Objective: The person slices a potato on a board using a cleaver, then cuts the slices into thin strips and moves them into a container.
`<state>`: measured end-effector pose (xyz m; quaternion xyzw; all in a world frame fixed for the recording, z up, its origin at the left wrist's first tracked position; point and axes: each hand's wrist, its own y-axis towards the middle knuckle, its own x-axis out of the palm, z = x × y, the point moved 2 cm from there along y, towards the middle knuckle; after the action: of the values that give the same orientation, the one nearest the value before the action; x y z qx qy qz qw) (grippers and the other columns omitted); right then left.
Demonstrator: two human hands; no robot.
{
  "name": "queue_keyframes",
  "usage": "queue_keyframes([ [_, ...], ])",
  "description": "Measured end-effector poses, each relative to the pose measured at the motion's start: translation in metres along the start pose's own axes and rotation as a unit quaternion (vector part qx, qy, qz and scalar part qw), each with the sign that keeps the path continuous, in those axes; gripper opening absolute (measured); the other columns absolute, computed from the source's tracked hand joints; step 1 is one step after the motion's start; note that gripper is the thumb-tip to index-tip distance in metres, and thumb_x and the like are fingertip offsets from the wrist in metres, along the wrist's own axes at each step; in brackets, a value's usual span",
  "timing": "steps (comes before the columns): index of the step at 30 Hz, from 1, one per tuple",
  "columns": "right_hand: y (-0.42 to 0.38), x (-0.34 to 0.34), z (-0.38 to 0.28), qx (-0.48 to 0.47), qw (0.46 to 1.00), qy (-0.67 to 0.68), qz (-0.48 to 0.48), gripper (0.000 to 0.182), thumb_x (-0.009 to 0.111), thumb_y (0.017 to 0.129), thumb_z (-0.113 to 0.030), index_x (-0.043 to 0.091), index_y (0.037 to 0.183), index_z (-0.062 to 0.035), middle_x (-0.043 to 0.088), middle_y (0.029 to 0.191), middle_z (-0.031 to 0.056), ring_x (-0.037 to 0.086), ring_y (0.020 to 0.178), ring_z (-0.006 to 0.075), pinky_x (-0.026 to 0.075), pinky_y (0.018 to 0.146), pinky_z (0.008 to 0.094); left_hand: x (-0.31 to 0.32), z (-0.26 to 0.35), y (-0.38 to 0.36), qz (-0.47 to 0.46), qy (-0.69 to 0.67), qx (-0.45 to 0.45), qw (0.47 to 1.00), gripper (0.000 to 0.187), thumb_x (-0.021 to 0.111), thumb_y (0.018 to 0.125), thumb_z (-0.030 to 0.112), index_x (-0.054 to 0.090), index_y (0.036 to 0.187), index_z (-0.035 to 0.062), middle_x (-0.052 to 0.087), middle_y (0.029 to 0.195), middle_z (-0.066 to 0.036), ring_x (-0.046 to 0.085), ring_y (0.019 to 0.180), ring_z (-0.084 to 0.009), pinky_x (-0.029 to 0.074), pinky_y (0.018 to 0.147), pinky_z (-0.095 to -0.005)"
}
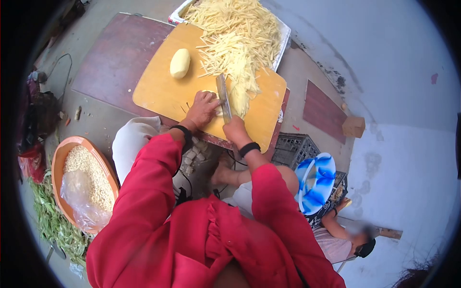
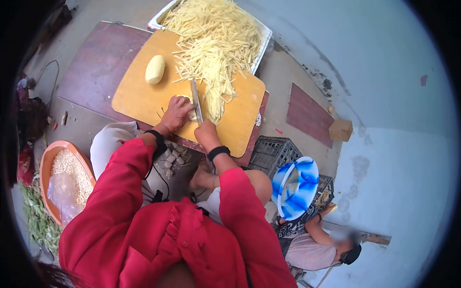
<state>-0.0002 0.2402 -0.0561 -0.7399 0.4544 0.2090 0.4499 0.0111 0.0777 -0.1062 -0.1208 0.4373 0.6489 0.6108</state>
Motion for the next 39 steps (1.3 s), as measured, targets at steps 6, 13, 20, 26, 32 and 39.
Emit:
queue_keyframes([
  [6, 0.019, 0.001, -0.028, -0.081, 0.991, -0.003, 0.108, 0.021, 0.057, 0.08, -0.008, 0.056, 0.092, 0.0094, 0.062, 0.09, 0.0357, 0.06, 0.092, 0.0514, 0.049, 0.082, 0.0509, 0.0, 0.001, -0.001, 0.018, 0.008, 0.005, 1.0, 0.037, 0.071, 0.071, 0.022, 0.058, 0.105, 0.014, 0.051, 0.112, -0.012, 0.046, 0.108, -0.0342, 0.035, 0.097, -0.0475],
  [13, -0.01, -0.022, -0.015, -0.02, 0.998, -0.013, 0.059, 0.025, 0.056, 0.077, -0.007, 0.057, 0.096, 0.0092, 0.062, 0.09, 0.0355, 0.062, 0.088, 0.0473, 0.05, 0.077, 0.0488, 0.001, -0.001, -0.003, 0.019, 0.01, 0.01, 1.0, 0.038, 0.071, 0.072, 0.023, 0.057, 0.106, 0.0143, 0.051, 0.112, -0.011, 0.045, 0.109, -0.0339, 0.034, 0.097, -0.0466],
  [20, -0.029, -0.021, -0.013, 0.006, 1.0, -0.02, -0.006, 0.026, 0.055, 0.074, -0.004, 0.057, 0.092, 0.0142, 0.06, 0.091, 0.0388, 0.06, 0.095, 0.0498, 0.048, 0.084, 0.0495, 0.002, -0.002, -0.004, 0.01, 0.003, 0.009, 1.0, 0.041, 0.07, 0.073, 0.021, 0.059, 0.112, 0.0159, 0.05, 0.111, -0.01, 0.044, 0.109, -0.0332, 0.034, 0.097, -0.0461],
  [26, 0.002, -0.004, -0.007, -0.011, 0.999, -0.025, -0.017, 0.025, 0.056, 0.073, -0.004, 0.058, 0.091, 0.0138, 0.06, 0.09, 0.0386, 0.06, 0.093, 0.0502, 0.049, 0.083, 0.0496, 0.002, -0.001, -0.001, 0.012, 0.002, 0.002, 1.0, 0.038, 0.07, 0.072, 0.019, 0.059, 0.108, 0.0145, 0.052, 0.11, -0.01, 0.047, 0.109, -0.0312, 0.034, 0.098, -0.0457],
  [32, 0.022, 0.014, -0.008, -0.038, 0.994, 0.034, 0.092, 0.024, 0.055, 0.076, -0.005, 0.057, 0.093, 0.0119, 0.061, 0.09, 0.0376, 0.06, 0.093, 0.051, 0.048, 0.084, 0.0505, 0.001, 0.0, -0.004, 0.032, 0.01, 0.009, 0.999, 0.037, 0.07, 0.071, 0.019, 0.059, 0.106, 0.0144, 0.052, 0.11, -0.01, 0.048, 0.109, -0.0319, 0.035, 0.097, -0.0455],
  [39, -0.009, -0.009, 0.002, -0.035, 0.995, -0.008, 0.091, 0.026, 0.057, 0.074, -0.007, 0.057, 0.095, 0.0096, 0.063, 0.087, 0.0328, 0.062, 0.087, 0.048, 0.05, 0.078, 0.0476, 0.005, -0.004, -0.005, 0.024, 0.001, 0.008, 1.0, 0.036, 0.071, 0.071, 0.019, 0.057, 0.104, 0.0134, 0.051, 0.11, -0.01, 0.046, 0.108, -0.0334, 0.035, 0.097, -0.0459],
])
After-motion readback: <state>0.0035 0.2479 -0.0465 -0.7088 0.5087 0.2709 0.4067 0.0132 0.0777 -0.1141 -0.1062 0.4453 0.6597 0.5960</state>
